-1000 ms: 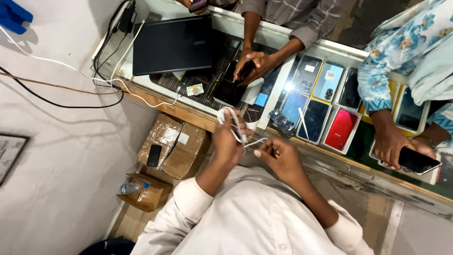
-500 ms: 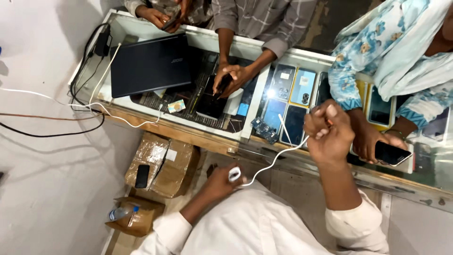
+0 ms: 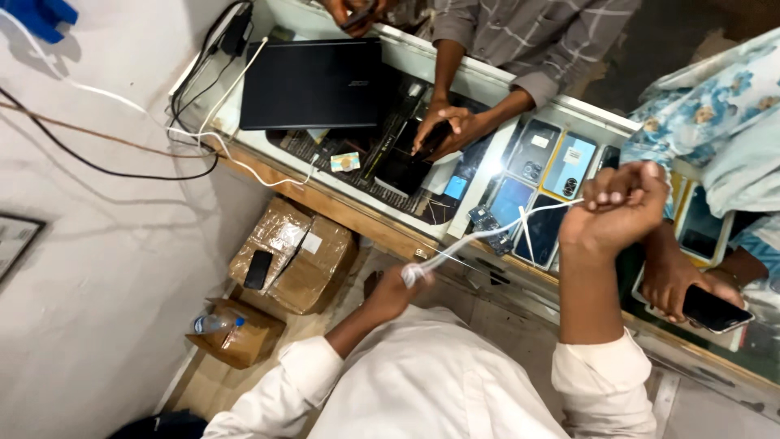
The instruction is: The person coils a white USB cable and places it on the counter, then handles a small box and a yellow packet. They pick up a black tablet and connect the cable, then use a metal tool to probe and adjust components on a blue circuit board.
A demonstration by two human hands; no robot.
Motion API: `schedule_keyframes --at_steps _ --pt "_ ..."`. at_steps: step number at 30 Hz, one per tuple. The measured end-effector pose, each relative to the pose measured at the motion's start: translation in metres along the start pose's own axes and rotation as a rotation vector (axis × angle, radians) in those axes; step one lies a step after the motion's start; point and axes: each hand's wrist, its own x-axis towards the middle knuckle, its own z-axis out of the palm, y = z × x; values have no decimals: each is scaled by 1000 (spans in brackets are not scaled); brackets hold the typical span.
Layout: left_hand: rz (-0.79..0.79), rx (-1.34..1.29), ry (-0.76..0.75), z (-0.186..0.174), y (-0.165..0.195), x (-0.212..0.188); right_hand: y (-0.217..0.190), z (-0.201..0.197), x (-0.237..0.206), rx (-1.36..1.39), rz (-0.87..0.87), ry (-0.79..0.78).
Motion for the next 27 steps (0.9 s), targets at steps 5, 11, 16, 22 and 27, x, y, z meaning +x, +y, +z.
schedule_keyframes --at_steps 5,11,16,22,27 --pt "20 -723 546 -4 29 26 28 -4 -54 -101 27 -10" --pt "52 -1494 497 -34 59 43 71 -37 -132 -107 300 -121" --pt "128 -1712 278 -63 29 44 74 -57 -155 -190 551 -352" --pt "-89 -1469 501 -52 28 45 86 -57 -157 -689 1066 -799" --pt "-301 -1321 353 -25 42 38 93 -53 -163 -816 1183 -1134"
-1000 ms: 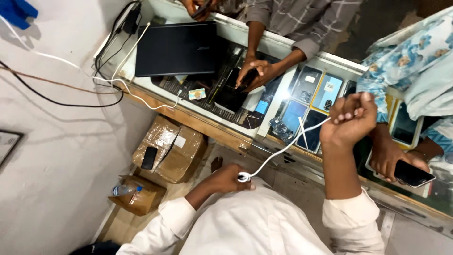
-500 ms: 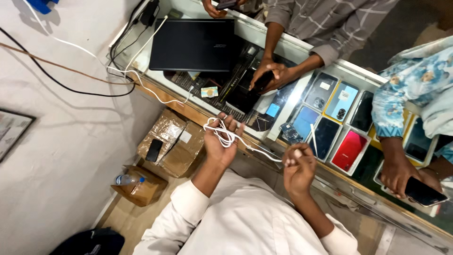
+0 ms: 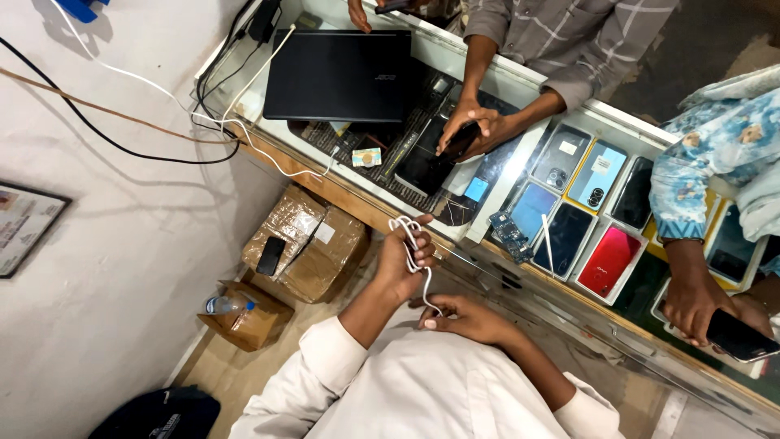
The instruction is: The person coils a white USB cable and places it on the counter, then handles a small box and a yellow packet. They pick up a black tablet and connect the cable, then use a metal tool to probe and adjust components on a blue circuit board.
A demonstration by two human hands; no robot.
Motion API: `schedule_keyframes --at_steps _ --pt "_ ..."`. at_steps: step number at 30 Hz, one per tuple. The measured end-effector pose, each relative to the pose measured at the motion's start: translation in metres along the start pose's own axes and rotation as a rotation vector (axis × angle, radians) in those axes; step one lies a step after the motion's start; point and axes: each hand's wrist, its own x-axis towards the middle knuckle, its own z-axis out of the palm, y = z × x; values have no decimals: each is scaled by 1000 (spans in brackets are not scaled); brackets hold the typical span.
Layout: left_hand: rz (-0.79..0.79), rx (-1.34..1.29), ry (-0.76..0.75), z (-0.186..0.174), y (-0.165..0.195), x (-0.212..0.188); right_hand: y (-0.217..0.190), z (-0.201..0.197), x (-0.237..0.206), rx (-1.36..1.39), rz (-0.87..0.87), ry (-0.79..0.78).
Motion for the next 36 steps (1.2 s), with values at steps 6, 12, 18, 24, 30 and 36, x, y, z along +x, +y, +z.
schedule_keyframes --at_steps 6,12,18,24,30,36 --pt "5 -157 176 -6 0 16 -22 -10 -1 -496 -105 451" --pt "-78 11 183 -22 -1 10 -59 -5 -20 -1312 -433 484" --pt "-320 493 72 -28 -20 -2 -85 -21 -27 -1579 -616 419" --pt "-452 257 -56 -48 -27 -15 -88 -32 -38 -1505 -424 315" --pt "-248 -96 -2 -50 -12 -26 -79 -6 -37 -1072 -450 638" --pt "-217 -232 -336 -46 -11 -43 -69 3 -31 -545 -449 958"
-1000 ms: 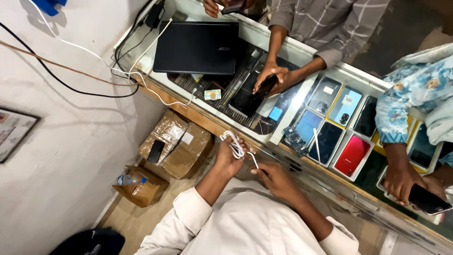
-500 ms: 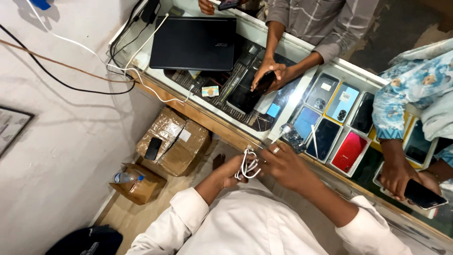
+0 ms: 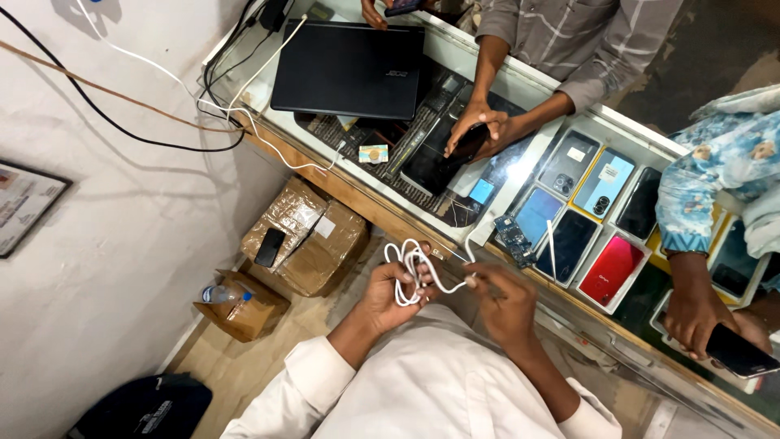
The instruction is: The person coils a white USB cable and places it on the counter, then handles a small box and a yellow packet. They pick up a black tablet and connect the cable, then use a metal tool to probe and adjust components on a blue circuit board.
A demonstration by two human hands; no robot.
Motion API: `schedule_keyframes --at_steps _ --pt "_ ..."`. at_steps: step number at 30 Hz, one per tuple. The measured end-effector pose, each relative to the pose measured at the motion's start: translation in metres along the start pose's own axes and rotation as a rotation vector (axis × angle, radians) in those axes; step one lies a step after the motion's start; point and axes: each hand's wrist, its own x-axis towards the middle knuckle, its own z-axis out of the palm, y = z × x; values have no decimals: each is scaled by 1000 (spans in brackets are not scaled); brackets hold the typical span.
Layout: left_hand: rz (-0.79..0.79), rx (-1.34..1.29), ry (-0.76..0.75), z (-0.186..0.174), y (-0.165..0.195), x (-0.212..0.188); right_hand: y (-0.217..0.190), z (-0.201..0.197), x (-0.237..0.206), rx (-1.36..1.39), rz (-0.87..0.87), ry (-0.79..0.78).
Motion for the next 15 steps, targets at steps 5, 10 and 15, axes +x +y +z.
schedule_keyframes --at_steps 5,10,15 --pt "48 146 -182 20 -16 14 14 7 -4 348 278 234" --pt "401 389 130 71 -23 21 35 -2 1 1111 325 439" --pt "360 29 253 86 -11 37 37 8 -6 1094 147 234"
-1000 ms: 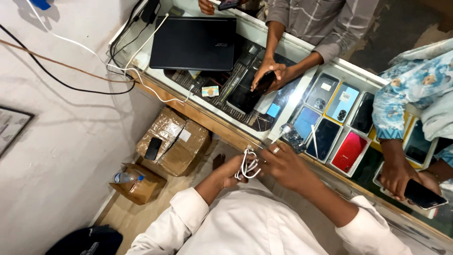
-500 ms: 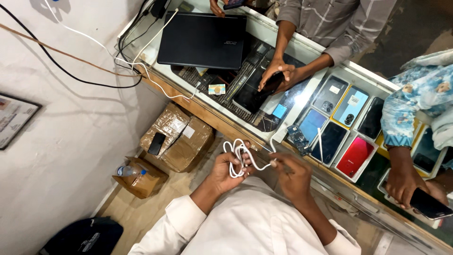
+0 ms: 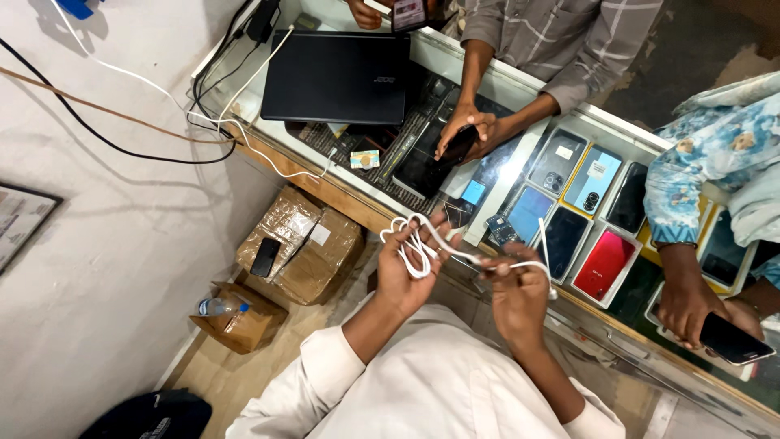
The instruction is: The person coils a white USB cable and places it on the counter, then handles a small box and a yellow packet. They pick up a black tablet and connect the cable, then use a metal tool to probe and adjust components on a blue circuit board.
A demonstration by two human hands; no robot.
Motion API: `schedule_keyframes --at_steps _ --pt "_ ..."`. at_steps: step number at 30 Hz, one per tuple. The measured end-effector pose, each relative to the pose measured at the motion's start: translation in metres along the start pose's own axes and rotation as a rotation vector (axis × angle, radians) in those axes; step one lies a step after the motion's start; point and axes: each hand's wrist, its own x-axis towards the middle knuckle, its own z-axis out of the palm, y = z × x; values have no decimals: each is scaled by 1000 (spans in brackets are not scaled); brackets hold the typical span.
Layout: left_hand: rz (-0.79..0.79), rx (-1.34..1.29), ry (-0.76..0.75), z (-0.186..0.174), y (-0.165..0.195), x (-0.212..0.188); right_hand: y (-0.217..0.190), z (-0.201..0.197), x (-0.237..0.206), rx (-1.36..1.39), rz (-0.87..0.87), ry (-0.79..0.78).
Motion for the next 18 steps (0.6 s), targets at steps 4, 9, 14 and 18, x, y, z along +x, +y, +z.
schedule_keyframes --at_steps 4,9,14,18 --pt "84 -114 -435 -27 5 24 -12 14 -6 -444 -104 -396" --pt "409 853 -189 -56 -23 28 -35 38 6 -941 -416 -651" --pt "150 1074 -524 -60 -31 15 -39 33 29 -822 -15 -523" --pt "-69 1105 -648 -52 -23 -4 -38 0 41 -345 373 -479"
